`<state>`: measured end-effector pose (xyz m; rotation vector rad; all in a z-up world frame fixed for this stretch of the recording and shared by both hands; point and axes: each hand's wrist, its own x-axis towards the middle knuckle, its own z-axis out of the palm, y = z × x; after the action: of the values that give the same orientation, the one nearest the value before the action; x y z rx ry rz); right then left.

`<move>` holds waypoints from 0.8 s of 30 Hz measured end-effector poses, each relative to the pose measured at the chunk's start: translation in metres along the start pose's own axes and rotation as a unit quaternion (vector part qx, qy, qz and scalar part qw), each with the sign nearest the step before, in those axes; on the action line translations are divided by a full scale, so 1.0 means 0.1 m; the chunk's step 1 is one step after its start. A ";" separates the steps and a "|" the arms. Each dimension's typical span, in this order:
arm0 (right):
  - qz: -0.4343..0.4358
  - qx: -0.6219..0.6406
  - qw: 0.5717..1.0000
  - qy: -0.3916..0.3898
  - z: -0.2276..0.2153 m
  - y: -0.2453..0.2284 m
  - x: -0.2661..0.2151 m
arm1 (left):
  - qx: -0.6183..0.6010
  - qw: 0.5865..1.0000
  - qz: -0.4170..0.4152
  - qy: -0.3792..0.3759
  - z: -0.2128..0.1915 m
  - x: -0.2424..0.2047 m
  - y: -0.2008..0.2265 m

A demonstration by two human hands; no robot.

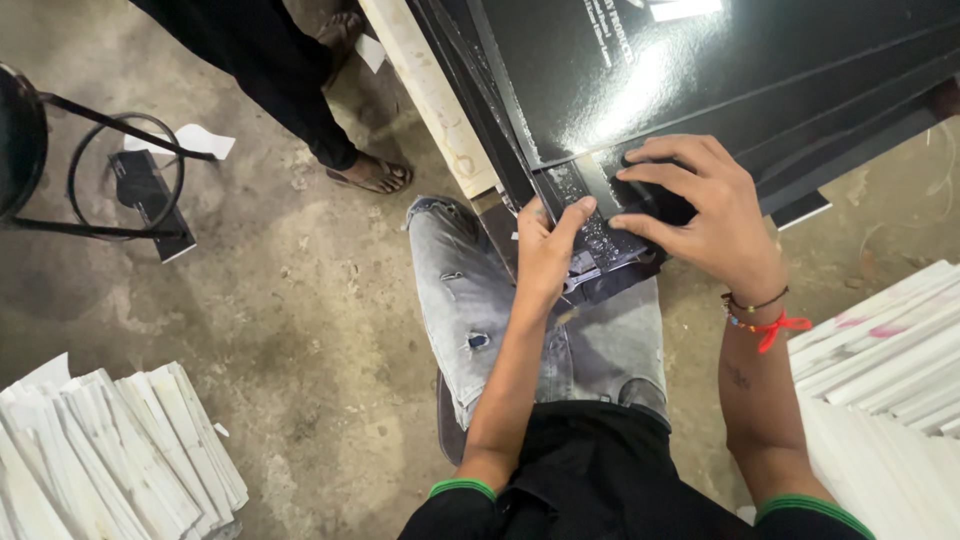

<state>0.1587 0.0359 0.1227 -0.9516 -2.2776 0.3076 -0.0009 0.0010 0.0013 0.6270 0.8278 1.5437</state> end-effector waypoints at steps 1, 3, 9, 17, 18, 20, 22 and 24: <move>0.002 -0.005 1.000 -0.003 0.00 0.00 0.00 | -0.003 1.000 -0.001 -0.001 -0.01 0.01 -0.02; 0.006 -0.015 1.000 -0.007 0.00 0.00 0.02 | -0.007 1.000 -0.001 -0.006 -0.03 0.02 -0.05; 0.023 -0.042 0.999 -0.003 0.03 0.04 0.05 | -0.008 1.000 -0.012 -0.006 -0.04 0.01 -0.02; 0.023 -0.014 0.997 0.071 0.26 0.21 -0.05 | 0.009 1.000 0.010 -0.010 -0.04 0.00 -0.05; 0.007 -0.014 0.997 0.072 0.27 0.21 -0.04 | 0.018 1.000 0.017 -0.008 -0.04 0.01 -0.05; 0.023 0.018 0.997 0.070 0.24 0.19 -0.05 | 0.016 1.000 0.011 -0.005 -0.04 0.00 -0.06; 0.047 0.055 0.995 0.074 0.23 0.15 -0.03 | 0.016 1.000 0.010 -0.003 -0.03 0.01 -0.06; 0.081 0.099 0.988 0.083 0.24 0.10 -0.01 | 0.020 1.000 0.010 -0.001 -0.04 0.00 -0.06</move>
<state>0.1494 0.0432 0.0996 -1.0195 -1.9827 0.4946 -0.0002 0.0006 -0.0058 0.6666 0.8548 1.5476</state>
